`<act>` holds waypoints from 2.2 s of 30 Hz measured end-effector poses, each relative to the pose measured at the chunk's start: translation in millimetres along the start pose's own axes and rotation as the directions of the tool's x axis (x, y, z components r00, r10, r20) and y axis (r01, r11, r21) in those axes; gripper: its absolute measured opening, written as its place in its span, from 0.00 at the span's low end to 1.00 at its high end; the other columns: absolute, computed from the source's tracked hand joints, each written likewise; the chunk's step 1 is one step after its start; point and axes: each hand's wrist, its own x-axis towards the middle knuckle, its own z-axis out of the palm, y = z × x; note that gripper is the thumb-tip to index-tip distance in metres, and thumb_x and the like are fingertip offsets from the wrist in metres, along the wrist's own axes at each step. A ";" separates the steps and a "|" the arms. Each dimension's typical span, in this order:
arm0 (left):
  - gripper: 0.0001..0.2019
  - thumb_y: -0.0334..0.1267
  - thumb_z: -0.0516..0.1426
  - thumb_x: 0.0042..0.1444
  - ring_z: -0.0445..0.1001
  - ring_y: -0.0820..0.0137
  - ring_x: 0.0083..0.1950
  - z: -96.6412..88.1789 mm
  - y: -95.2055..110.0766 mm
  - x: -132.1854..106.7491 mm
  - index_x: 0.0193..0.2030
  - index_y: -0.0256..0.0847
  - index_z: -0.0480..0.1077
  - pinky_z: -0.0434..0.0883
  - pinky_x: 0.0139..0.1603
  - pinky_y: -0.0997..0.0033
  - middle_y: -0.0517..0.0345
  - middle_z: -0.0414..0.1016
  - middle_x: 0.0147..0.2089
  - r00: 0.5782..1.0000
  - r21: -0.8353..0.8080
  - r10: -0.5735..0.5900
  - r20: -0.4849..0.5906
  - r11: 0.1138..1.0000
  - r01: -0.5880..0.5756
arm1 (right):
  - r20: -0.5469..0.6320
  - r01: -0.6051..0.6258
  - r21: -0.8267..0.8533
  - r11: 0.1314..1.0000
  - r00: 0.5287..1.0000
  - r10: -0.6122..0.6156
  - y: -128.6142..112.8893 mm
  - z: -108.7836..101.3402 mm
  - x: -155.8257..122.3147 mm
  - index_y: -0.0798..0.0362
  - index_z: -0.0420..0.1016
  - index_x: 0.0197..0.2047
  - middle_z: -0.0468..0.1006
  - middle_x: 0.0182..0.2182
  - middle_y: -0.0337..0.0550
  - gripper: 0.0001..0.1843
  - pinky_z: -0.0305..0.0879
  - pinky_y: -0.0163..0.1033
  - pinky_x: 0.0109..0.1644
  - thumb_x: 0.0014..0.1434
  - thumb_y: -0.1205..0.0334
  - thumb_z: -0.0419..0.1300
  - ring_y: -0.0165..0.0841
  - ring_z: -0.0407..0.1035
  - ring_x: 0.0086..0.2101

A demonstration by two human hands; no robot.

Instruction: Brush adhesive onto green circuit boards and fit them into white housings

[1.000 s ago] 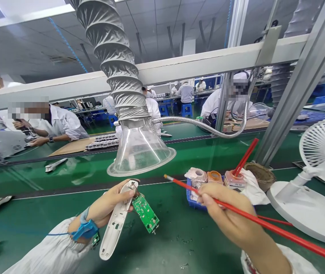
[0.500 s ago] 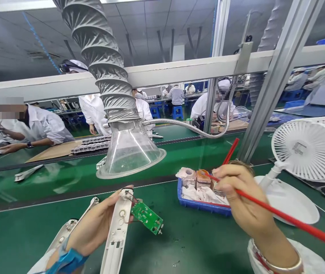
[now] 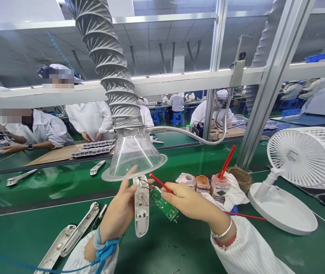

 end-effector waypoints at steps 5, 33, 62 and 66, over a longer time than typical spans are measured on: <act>0.28 0.43 0.51 0.59 0.73 0.67 0.41 0.9 -7.0 2.3 0.65 0.52 0.48 0.69 0.40 0.70 0.53 0.76 0.42 0.997 -0.035 -0.004 -0.077 0.999 0.001 | -0.119 0.000 -0.140 0.990 0.993 -0.016 -4.0 2.2 -16.9 0.51 0.69 0.37 0.72 0.32 0.40 0.15 0.58 0.36 0.35 0.65 0.54 0.46 0.32 0.65 0.32; 0.25 0.42 0.51 0.59 0.73 0.68 0.38 -21.0 0.1 5.7 0.63 0.52 0.52 0.70 0.37 0.68 0.54 0.76 0.43 0.990 -0.065 0.010 -0.143 0.998 -0.020 | -0.145 -0.015 0.984 0.176 0.499 0.854 115.1 7.5 -71.0 0.64 0.67 0.41 0.78 0.30 0.54 0.07 0.75 0.26 0.32 0.57 0.74 0.58 0.37 0.76 0.33; 0.18 0.44 0.57 0.54 0.70 0.69 0.45 -6.9 -30.0 11.3 0.50 0.48 0.61 0.64 0.46 0.70 0.57 0.72 0.46 0.981 0.120 0.046 -0.186 0.992 -0.024 | -0.154 -0.061 0.862 0.504 0.914 0.375 2.5 76.1 -18.6 0.47 0.64 0.54 0.67 0.48 0.42 0.28 0.62 0.32 0.44 0.51 0.53 0.66 0.29 0.65 0.40; 0.16 0.45 0.56 0.55 0.71 0.70 0.42 -7.0 -28.7 10.2 0.49 0.48 0.61 0.64 0.45 0.70 0.58 0.72 0.43 0.974 0.132 0.063 -0.217 0.991 -0.035 | -0.252 -0.010 0.823 0.568 0.890 0.381 -8.6 90.5 -15.0 0.46 0.63 0.53 0.67 0.49 0.45 0.29 0.63 0.39 0.48 0.50 0.51 0.66 0.37 0.64 0.47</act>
